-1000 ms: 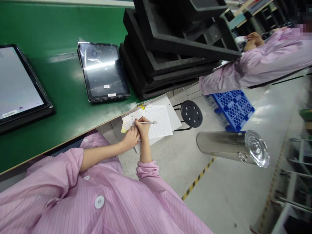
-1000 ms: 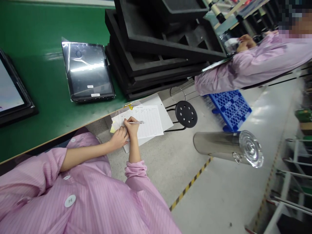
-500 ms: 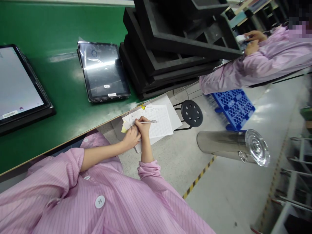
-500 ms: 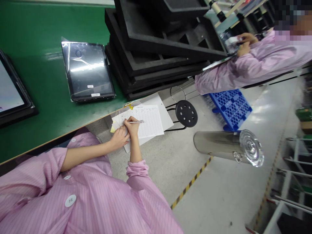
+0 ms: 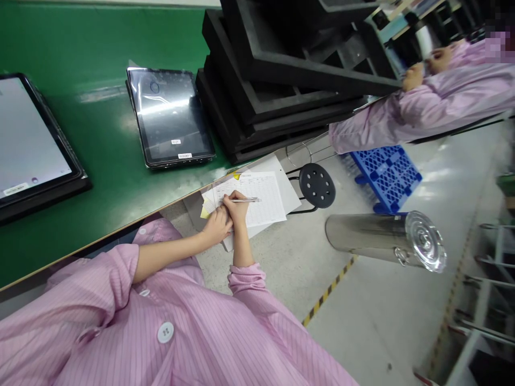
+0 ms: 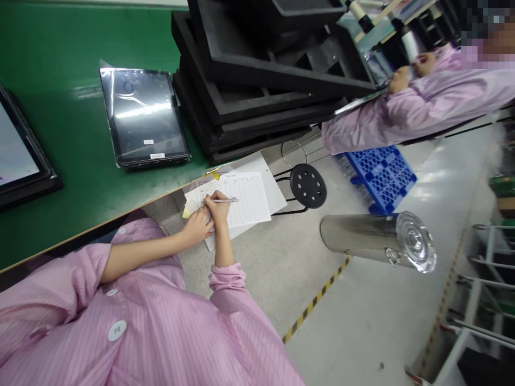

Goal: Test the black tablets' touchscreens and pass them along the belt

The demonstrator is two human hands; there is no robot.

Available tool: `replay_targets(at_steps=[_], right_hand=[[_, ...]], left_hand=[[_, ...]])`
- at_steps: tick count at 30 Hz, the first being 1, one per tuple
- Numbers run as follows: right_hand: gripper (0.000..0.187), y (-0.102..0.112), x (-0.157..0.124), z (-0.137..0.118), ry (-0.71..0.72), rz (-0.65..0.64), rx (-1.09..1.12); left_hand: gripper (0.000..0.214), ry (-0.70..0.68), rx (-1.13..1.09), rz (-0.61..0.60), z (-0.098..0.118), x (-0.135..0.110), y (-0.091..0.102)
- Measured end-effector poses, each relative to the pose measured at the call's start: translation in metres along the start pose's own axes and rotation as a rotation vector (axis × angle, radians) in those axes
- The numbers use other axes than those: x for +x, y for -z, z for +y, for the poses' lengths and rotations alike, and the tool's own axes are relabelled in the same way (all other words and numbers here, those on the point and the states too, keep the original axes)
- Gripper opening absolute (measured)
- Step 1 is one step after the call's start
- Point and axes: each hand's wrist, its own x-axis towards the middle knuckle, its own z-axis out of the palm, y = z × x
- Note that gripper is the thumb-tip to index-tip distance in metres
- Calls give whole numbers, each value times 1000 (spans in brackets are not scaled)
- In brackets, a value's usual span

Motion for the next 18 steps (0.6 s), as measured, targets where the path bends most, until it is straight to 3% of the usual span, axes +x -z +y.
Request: replay_targets(at_steps=[10,18], right_hand=[[30,1,0,0,12,-30,2],[31,1,2,3,17,-35,4]], left_hand=[[61,-11,9,-12,-1,-1,5],[61,-12,32,21,-1,-1,-2]])
